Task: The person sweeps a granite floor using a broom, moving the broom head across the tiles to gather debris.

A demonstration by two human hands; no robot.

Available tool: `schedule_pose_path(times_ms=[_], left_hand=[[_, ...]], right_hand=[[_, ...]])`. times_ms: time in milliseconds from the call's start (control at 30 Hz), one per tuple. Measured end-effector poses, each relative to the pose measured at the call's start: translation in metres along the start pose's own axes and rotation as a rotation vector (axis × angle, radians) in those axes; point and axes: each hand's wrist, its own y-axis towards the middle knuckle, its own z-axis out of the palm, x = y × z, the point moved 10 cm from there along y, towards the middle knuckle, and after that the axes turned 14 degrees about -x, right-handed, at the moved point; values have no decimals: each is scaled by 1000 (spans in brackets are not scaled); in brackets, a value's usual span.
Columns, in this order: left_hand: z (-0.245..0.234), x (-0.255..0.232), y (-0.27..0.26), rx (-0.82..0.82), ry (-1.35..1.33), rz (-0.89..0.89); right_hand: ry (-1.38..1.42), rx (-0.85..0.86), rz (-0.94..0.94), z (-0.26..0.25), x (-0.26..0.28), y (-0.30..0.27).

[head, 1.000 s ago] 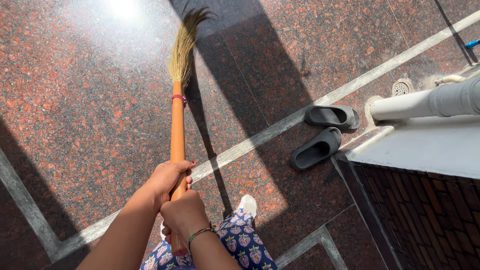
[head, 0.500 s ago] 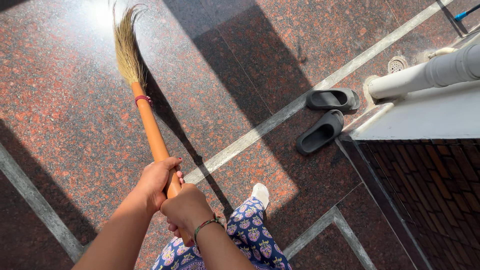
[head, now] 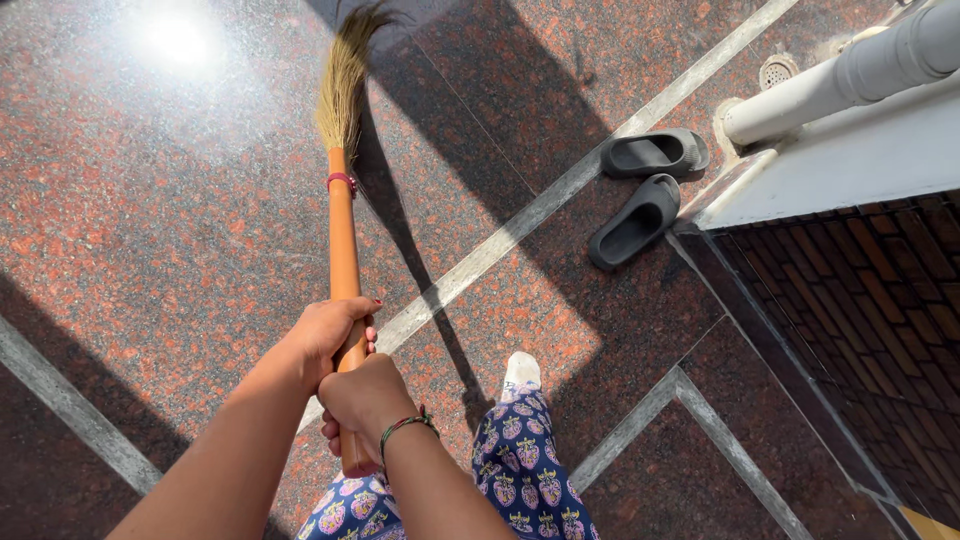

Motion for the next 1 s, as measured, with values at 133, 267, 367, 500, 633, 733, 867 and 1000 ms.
schedule_pose_path(times_ms=[133, 267, 367, 500, 633, 733, 867, 1000], left_hand=[[-13, -5, 10, -35, 15, -35], [-21, -12, 22, -63, 10, -10], [-15, -17, 26, -34, -22, -15], [-9, -16, 6, -20, -50, 13], [9, -11, -16, 15, -11, 68], [19, 0, -20, 33, 45, 60], [22, 16, -17, 41, 77, 22], [10, 24, -11, 12, 32, -46]], right_hand=[[11, 60, 0, 17, 4, 5], [22, 124, -44, 21, 13, 5], [81, 192, -100, 16, 21, 2], [140, 182, -145, 2, 19, -14], [203, 103, -92, -11, 6, -26], [238, 79, -34, -16, -7, -25], [169, 32, 9, -18, -20, -15], [118, 38, 25, -11, -25, -14]])
